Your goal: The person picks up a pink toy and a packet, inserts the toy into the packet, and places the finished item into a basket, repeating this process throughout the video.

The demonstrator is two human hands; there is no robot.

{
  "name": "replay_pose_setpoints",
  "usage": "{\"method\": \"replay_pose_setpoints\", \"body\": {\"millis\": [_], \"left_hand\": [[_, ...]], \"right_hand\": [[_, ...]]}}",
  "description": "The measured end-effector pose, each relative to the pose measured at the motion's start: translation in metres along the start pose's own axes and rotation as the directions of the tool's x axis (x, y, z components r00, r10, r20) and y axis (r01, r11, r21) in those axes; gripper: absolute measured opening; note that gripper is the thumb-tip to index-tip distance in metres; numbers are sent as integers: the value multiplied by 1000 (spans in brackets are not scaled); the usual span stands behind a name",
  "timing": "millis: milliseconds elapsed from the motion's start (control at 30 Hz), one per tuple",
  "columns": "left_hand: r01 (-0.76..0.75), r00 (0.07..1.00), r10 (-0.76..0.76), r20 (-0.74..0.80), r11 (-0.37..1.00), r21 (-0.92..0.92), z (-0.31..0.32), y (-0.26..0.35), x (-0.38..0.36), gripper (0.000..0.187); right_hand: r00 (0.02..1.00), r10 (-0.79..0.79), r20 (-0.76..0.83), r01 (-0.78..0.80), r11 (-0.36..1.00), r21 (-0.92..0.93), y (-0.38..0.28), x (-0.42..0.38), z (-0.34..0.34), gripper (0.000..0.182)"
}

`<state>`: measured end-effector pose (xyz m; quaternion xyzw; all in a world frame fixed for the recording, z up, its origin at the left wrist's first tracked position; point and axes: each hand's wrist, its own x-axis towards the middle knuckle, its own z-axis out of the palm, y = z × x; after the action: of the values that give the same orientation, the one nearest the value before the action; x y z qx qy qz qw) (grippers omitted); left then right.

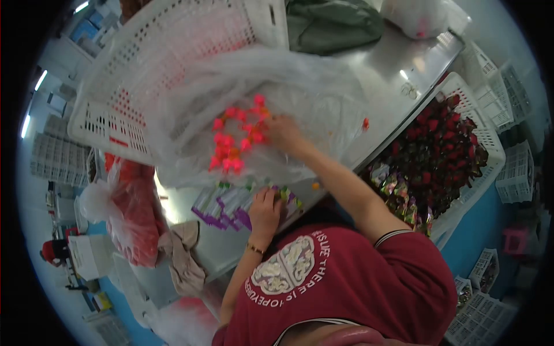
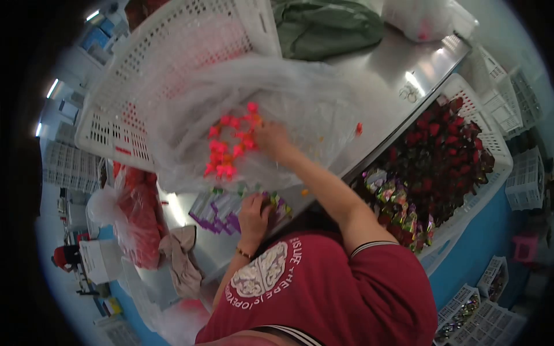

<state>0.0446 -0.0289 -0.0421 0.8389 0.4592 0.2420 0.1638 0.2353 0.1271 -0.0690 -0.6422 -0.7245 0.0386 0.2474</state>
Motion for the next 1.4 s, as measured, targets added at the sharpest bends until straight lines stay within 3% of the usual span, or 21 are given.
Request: {"method": "replay_pose_setpoints", "body": {"millis": [33,67,133,200,267,333,367,433,567,633,667,733,800,933,1000,1033,1100,1233,1300,1333,1400], "left_hand": [[13,1000,-13,-11,1000,-7,0,-1,0,28],[38,999,-38,-12,999,-11,1,-3,1,27],[23,1000,-23,-12,999,25,2,-7,2,25],[34,999,-35,11,997,66,1,-6,9,23],[-41,998,31,46,973,227,-2,1,11,19],[-62,996,39,80,952,301,-3,4,12,17],[-84,993,47,106,924,372,-3,5,13,15],[-72,994,33,106,920,385,-2,7,15,14],[-53,994,11,109,917,395,1,7,16,13],[-57,996,26,82,917,395,2,6,19,12],[-54,998,32,61,918,393,4,5,17,11],[-39,999,25,42,923,382,6,4,19,10],[-6,1000,4,5,933,359,11,-2,20,9],[85,988,-50,-148,968,238,16,-11,16,7],[165,969,-146,-201,983,85,5,-9,12,3],[204,969,-187,-164,974,98,0,-10,1,3],[228,932,-276,-234,950,-212,-4,-15,3,5],[302,900,-375,-222,904,-302,-7,-21,0,8],[217,884,-306,-354,938,-271,-8,-18,5,8],[216,883,-306,-355,938,-271,-6,-18,9,8],[99,905,-134,-403,989,-107,0,-17,18,8]], "right_hand": [[996,63,57,-73,981,182,-3,4,10,23],[986,114,119,-141,959,245,-19,1,-13,23],[998,-28,-55,41,969,245,-18,-7,-15,30],[998,-57,-17,59,980,191,-14,-12,-12,31],[996,-77,44,70,987,143,-7,-21,-13,33],[982,-122,-145,151,967,208,-14,-38,-43,27],[982,-125,-144,154,966,209,-11,-42,-45,27],[993,109,44,-116,847,519,-5,-52,-46,22],[987,153,-58,-87,788,609,4,-74,-52,21],[939,306,154,-315,593,741,3,-84,-64,20],[938,305,165,-322,590,741,8,-89,-64,20],[967,228,-113,-118,796,594,17,-97,-56,18],[973,230,-24,-176,803,570,18,-102,-70,18],[988,129,-86,-73,877,474,28,-112,-72,19],[994,101,-45,-70,892,447,28,-117,-82,14],[994,112,5,-101,875,474,26,-127,-86,14],[995,41,93,-66,959,277,29,-121,-96,17],[992,69,109,-97,955,281,18,-116,-104,16],[979,194,60,-196,830,523,-2,-109,-103,12],[980,193,59,-195,830,523,-10,-104,-98,12],[945,270,185,-304,515,801,-26,-97,-80,14]]}}
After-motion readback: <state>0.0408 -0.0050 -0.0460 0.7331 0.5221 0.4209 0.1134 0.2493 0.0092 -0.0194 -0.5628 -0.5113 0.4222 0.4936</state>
